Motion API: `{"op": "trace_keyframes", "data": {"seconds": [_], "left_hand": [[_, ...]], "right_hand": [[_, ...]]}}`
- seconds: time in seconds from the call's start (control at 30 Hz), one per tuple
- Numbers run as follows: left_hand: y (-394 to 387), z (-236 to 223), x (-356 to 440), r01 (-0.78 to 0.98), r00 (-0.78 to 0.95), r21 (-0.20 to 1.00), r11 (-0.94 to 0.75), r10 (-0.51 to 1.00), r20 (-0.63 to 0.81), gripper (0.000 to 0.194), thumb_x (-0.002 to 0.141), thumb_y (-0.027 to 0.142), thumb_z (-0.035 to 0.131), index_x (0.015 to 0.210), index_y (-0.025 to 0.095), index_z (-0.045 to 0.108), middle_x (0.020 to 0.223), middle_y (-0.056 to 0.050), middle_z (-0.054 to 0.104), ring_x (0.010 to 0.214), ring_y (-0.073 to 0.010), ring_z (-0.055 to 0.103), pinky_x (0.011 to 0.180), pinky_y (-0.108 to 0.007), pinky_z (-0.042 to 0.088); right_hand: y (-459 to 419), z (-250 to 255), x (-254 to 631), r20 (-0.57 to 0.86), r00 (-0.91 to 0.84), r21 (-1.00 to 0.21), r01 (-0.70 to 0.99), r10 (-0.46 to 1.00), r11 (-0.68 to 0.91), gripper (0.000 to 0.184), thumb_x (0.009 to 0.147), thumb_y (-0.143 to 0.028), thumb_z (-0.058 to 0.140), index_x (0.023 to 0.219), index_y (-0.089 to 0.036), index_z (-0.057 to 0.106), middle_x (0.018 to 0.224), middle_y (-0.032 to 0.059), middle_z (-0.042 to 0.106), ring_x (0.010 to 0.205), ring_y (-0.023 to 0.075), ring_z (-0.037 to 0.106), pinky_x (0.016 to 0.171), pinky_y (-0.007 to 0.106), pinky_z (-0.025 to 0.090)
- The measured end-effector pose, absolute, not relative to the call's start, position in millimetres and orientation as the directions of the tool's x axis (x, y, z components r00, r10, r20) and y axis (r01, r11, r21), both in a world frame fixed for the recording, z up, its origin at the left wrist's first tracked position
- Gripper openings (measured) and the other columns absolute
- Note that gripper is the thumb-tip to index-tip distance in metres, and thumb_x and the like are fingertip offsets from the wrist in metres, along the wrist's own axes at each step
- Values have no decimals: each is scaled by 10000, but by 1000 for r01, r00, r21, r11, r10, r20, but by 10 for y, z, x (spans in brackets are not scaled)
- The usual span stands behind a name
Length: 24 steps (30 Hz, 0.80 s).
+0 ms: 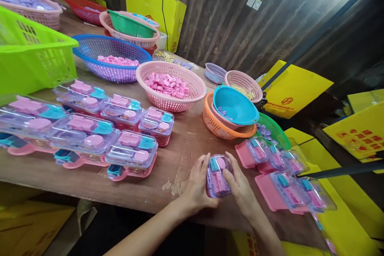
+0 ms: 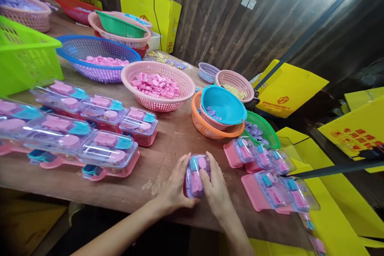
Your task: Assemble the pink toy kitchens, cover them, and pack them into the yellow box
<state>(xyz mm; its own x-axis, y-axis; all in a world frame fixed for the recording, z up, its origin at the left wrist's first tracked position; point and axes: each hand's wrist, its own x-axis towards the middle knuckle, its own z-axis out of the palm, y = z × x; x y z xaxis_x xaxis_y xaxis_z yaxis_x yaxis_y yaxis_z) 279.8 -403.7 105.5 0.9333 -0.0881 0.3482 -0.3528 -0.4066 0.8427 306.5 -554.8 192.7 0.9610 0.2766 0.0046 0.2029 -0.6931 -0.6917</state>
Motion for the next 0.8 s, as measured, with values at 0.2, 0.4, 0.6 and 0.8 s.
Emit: {"op": "trace_keyframes", "data": {"seconds": [0.2, 0.4, 0.6, 0.8], "left_hand": [[-4272, 986, 2587, -319, 940, 848, -423, -29, 339, 1411, 418, 600, 768, 1421, 203, -142, 1439, -198, 192, 1325, -381, 201, 1035, -623, 177], [-4381, 919, 2619, -299, 939, 831, -469, 11, 344, 1425, 428, 633, 735, 1410, 120, -161, 1432, -254, 224, 1329, -383, 209, 1038, -659, 87], [-4413, 896, 2590, -284, 936, 850, -444, 62, 346, 1341, 441, 544, 736, 1419, 84, -58, 1427, -247, 253, 1325, -364, 240, 1062, -631, 91], [-4415, 888, 2610, -270, 944, 876, -399, 69, 323, 1252, 435, 553, 720, 1407, 90, 81, 1391, -230, 314, 1321, -370, 232, 1062, -624, 101]], "right_hand": [[-5492, 2144, 2907, -64, 940, -441, 273, 334, -855, 591, 841, -417, 467, 1379, -284, 258, 1445, 34, 289, 1318, 203, 289, 1081, 400, 268], [-5275, 2136, 3007, 18, 923, -304, 371, 385, -877, 428, 769, -282, 518, 1186, -226, 437, 1207, 75, 482, 1064, 233, 513, 912, 407, 424], [-5222, 2084, 2957, 103, 925, -216, 380, 366, -900, 386, 767, -292, 520, 1134, -207, 433, 1119, 74, 512, 971, 225, 527, 856, 383, 442], [-5147, 2086, 2912, 110, 926, -50, 367, 360, -929, 398, 767, -300, 509, 1147, -202, 443, 1179, 86, 480, 998, 244, 511, 868, 400, 433]]}}
